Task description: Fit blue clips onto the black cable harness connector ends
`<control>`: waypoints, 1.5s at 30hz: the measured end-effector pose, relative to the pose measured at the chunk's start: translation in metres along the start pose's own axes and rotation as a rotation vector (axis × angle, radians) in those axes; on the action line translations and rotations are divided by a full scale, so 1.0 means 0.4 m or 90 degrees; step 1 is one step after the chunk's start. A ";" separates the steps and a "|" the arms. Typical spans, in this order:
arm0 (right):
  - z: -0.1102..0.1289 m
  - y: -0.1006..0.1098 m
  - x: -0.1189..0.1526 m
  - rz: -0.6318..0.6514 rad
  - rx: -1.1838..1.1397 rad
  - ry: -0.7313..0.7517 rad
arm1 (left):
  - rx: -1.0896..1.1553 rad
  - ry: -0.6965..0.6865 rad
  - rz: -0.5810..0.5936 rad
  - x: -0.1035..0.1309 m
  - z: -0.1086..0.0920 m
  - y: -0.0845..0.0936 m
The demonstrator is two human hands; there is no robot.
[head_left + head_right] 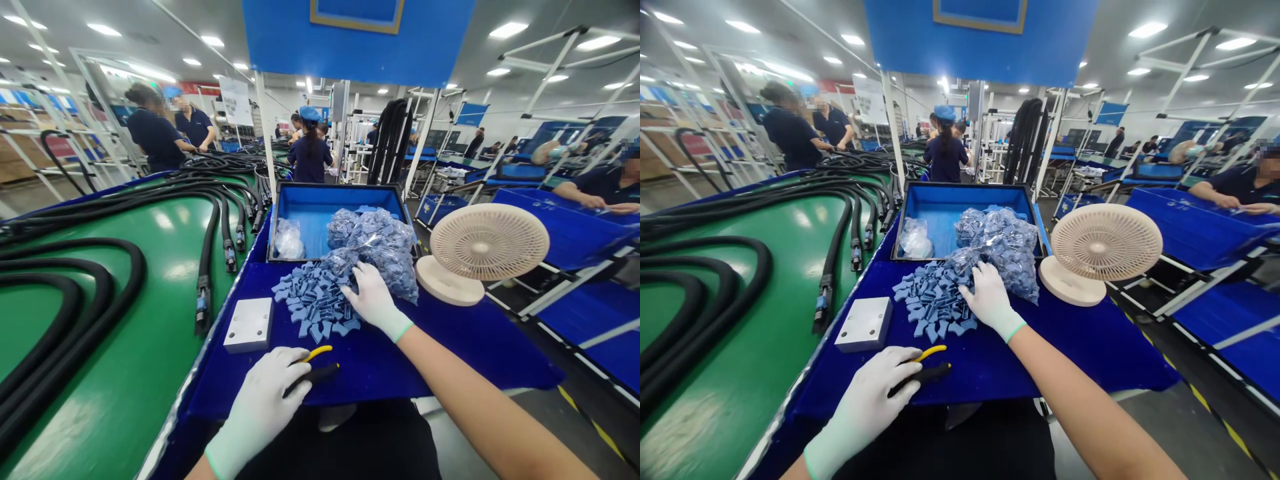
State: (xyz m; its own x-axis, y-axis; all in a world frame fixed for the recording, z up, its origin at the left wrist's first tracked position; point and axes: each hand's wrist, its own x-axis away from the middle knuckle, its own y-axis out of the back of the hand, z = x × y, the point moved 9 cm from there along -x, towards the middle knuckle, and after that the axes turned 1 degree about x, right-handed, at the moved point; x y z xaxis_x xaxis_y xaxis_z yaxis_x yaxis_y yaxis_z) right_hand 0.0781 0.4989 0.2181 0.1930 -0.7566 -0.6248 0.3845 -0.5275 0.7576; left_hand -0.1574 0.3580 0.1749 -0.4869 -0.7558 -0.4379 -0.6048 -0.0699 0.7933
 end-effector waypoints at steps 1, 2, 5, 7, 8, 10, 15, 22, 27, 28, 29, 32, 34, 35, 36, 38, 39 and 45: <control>0.014 -0.003 0.003 0.013 -0.004 0.005 | -0.003 -0.006 -0.005 0.001 0.000 0.000; 0.027 -0.005 0.007 0.023 -0.013 0.014 | -0.005 -0.011 -0.008 0.001 -0.001 0.000; 0.043 -0.001 0.018 0.027 -0.030 0.029 | -0.007 -0.014 -0.008 0.002 0.001 -0.001; 0.031 -0.002 0.015 0.015 -0.010 0.010 | -0.006 -0.008 -0.006 0.000 0.002 -0.001; 0.024 -0.007 0.012 0.013 0.005 -0.001 | -0.004 -0.003 -0.004 0.000 0.003 -0.001; 0.018 -0.024 0.008 0.026 0.028 -0.010 | -0.001 0.001 -0.002 -0.002 0.001 0.001; 0.027 -0.053 0.007 0.044 0.001 0.000 | -0.010 0.000 -0.004 -0.005 -0.008 0.008; 0.011 -0.056 -0.035 -0.002 0.002 -0.032 | 0.008 0.009 -0.005 0.000 -0.002 0.003; 0.043 -0.048 -0.014 0.019 -0.019 -0.012 | 0.008 0.004 0.002 -0.003 -0.003 0.002; 0.042 -0.045 -0.012 0.017 -0.017 -0.017 | 0.006 0.003 0.002 -0.005 -0.005 0.003; 0.040 -0.045 -0.012 0.015 -0.014 -0.021 | 0.003 0.003 0.001 -0.007 -0.007 0.005; 0.041 -0.062 -0.014 0.027 -0.022 -0.013 | -0.003 0.009 0.001 -0.011 -0.011 0.011; 0.051 -0.073 -0.012 0.042 -0.045 0.007 | -0.004 0.008 0.007 -0.010 -0.014 0.012; 0.056 -0.069 -0.010 0.041 -0.054 0.010 | -0.003 0.002 0.010 -0.008 -0.015 0.011; 0.060 -0.056 -0.006 0.032 -0.062 0.008 | -0.003 -0.007 0.012 -0.006 -0.016 0.010; 0.078 -0.008 0.006 -0.002 -0.080 0.018 | -0.011 -0.043 0.001 -0.001 -0.019 0.010; 0.097 0.019 0.015 -0.011 -0.094 0.046 | -0.021 -0.065 -0.013 0.002 -0.019 0.012; 0.275 0.021 0.087 0.160 -0.065 0.374 | -0.113 -0.187 -0.046 0.004 -0.002 -0.001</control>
State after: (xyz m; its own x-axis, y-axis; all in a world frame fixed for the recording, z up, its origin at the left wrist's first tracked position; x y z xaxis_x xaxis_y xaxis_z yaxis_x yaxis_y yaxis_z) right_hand -0.0111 0.4258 0.2234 0.7397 -0.4990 -0.4515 0.3415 -0.2998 0.8908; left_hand -0.1576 0.3564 0.1741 -0.6235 -0.5268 -0.5777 -0.5374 -0.2478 0.8061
